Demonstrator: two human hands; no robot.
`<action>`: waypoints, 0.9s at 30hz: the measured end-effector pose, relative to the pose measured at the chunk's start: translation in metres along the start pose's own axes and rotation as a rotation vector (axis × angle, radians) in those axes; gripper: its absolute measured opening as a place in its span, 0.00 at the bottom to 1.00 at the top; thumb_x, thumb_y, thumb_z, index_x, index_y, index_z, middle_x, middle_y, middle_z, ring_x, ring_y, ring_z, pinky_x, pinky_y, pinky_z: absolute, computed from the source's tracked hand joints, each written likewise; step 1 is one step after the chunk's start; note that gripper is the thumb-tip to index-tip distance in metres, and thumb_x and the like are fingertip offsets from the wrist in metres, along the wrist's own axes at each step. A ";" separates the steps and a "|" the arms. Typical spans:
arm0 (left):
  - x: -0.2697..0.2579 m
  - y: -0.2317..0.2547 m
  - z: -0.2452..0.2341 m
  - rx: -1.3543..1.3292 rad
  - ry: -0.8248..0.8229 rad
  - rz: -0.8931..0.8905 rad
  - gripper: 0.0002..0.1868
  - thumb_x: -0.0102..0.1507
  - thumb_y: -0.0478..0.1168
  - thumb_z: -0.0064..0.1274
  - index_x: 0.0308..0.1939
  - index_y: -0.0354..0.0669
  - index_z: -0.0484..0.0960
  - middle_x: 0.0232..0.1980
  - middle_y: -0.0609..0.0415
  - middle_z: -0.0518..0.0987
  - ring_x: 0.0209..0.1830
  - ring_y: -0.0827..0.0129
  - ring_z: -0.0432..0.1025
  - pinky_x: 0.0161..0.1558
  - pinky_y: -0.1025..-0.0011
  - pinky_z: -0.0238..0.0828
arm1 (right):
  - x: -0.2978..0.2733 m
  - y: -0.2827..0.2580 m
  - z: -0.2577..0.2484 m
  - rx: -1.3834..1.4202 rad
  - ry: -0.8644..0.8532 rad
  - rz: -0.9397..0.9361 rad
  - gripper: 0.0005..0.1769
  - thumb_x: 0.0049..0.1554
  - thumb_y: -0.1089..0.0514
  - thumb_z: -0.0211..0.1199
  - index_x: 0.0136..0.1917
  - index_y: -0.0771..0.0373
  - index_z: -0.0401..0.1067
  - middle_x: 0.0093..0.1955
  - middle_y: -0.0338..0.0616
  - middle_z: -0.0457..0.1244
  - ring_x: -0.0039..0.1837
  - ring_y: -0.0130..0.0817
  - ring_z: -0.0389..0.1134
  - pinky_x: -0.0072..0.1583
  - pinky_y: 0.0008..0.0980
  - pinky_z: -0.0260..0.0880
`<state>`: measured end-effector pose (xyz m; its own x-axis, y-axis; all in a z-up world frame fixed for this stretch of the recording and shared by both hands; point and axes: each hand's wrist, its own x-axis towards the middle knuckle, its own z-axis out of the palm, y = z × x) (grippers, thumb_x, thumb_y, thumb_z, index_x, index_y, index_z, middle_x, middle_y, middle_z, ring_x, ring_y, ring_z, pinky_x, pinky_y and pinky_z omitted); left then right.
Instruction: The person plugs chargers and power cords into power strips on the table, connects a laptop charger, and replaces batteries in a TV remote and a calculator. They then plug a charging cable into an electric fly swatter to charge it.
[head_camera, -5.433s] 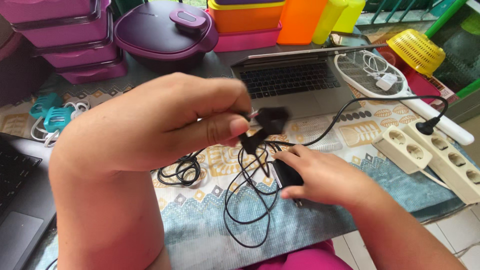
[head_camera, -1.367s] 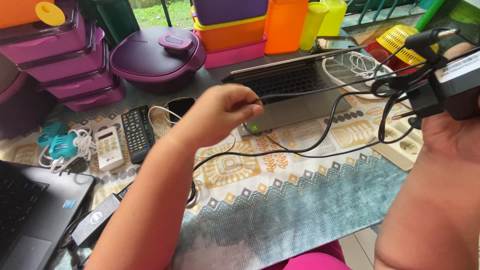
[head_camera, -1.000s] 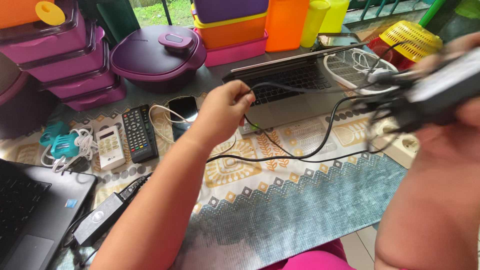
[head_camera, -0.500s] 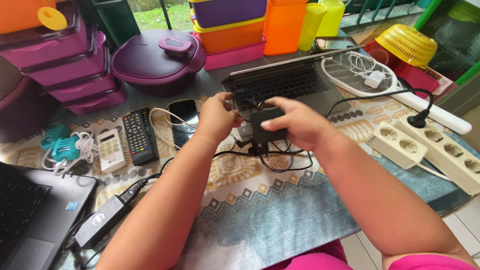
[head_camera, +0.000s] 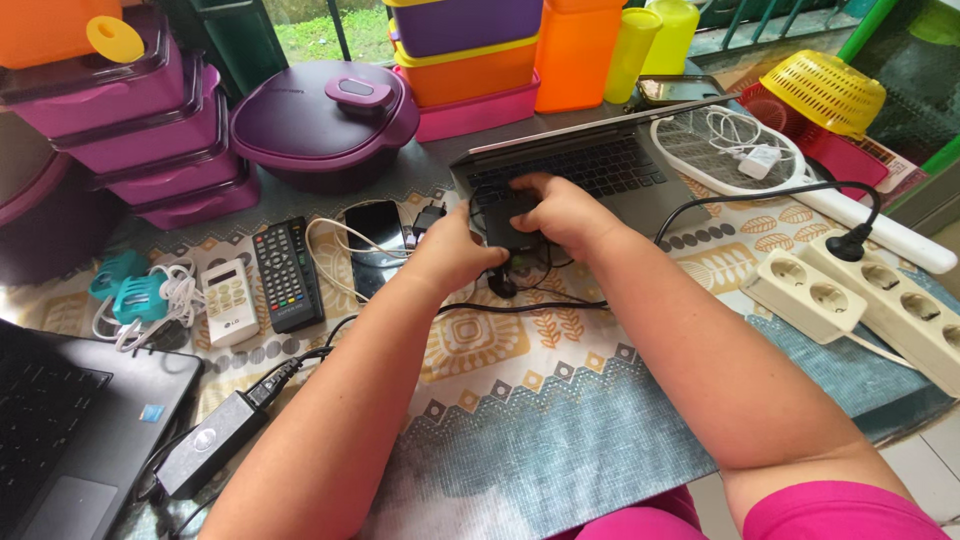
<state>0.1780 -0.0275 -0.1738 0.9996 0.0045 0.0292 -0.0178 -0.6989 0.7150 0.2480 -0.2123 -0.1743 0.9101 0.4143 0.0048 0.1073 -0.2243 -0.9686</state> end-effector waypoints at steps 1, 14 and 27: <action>-0.002 0.001 0.000 0.003 0.001 0.013 0.48 0.47 0.44 0.72 0.66 0.34 0.67 0.42 0.44 0.83 0.43 0.56 0.80 0.47 0.64 0.76 | -0.001 -0.001 0.000 -0.099 0.019 -0.002 0.34 0.47 0.67 0.69 0.68 0.67 0.69 0.63 0.52 0.68 0.62 0.40 0.70 0.63 0.33 0.68; -0.020 0.018 0.004 0.131 0.069 0.174 0.49 0.45 0.43 0.74 0.67 0.36 0.67 0.49 0.35 0.81 0.52 0.45 0.77 0.53 0.58 0.74 | -0.026 -0.012 0.009 -0.807 0.277 -0.379 0.23 0.44 0.52 0.78 0.50 0.63 0.78 0.53 0.54 0.67 0.57 0.55 0.68 0.59 0.45 0.69; -0.062 0.073 -0.012 0.363 0.168 0.274 0.32 0.56 0.44 0.67 0.61 0.35 0.75 0.50 0.33 0.81 0.51 0.41 0.75 0.52 0.53 0.73 | -0.136 -0.048 -0.082 -0.624 0.323 -0.339 0.11 0.57 0.57 0.65 0.52 0.62 0.78 0.49 0.46 0.71 0.51 0.39 0.74 0.53 0.36 0.73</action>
<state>0.1146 -0.0707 -0.1149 0.9410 -0.1203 0.3162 -0.2408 -0.8947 0.3762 0.1515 -0.3298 -0.1080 0.8487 0.2925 0.4407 0.5183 -0.6256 -0.5830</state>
